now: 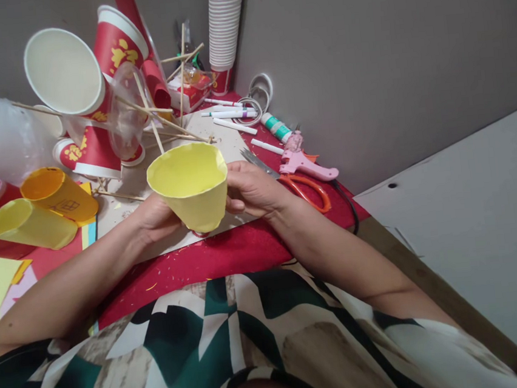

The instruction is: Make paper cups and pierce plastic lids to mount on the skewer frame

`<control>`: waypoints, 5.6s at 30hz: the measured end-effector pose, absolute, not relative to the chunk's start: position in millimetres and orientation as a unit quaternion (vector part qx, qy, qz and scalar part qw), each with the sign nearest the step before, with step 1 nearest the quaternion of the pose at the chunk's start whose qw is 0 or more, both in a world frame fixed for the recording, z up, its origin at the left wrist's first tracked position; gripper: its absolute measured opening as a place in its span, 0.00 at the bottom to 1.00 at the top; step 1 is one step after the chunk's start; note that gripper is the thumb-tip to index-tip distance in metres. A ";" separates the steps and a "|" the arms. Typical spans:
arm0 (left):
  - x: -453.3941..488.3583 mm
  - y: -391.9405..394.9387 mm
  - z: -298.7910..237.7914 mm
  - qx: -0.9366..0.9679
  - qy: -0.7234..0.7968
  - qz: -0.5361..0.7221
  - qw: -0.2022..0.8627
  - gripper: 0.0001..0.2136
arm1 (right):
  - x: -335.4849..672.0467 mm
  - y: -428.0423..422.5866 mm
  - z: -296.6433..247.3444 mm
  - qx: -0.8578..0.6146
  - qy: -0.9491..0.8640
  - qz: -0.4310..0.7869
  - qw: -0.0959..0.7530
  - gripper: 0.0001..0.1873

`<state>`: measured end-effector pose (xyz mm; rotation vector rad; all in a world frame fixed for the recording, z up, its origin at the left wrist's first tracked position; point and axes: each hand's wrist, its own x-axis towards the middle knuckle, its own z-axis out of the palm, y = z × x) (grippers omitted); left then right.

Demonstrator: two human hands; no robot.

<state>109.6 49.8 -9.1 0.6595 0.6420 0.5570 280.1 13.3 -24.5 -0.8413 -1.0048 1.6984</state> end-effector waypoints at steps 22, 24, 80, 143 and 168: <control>114.1 46.2 -10.8 0.324 0.351 0.373 0.795 0.07 | 272.0 3.5 -40.9 -0.393 -0.706 0.298 0.508 0.61; 113.9 47.0 -13.2 0.335 0.351 0.363 0.795 0.08 | 272.8 4.3 -40.9 -0.409 -0.701 0.304 0.499 0.60; 99.7 56.5 -27.0 0.389 0.298 0.351 0.798 0.10 | 272.4 10.3 -27.7 -0.373 -0.406 0.630 0.547 0.16; 63.4 43.6 46.5 0.888 0.196 0.271 0.315 0.11 | 253.1 -8.4 -46.8 -0.373 -0.761 0.417 0.330 0.17; 62.3 60.3 36.5 0.955 0.225 0.150 0.124 0.08 | 272.2 -2.8 -75.7 -0.468 -0.740 0.301 0.379 0.54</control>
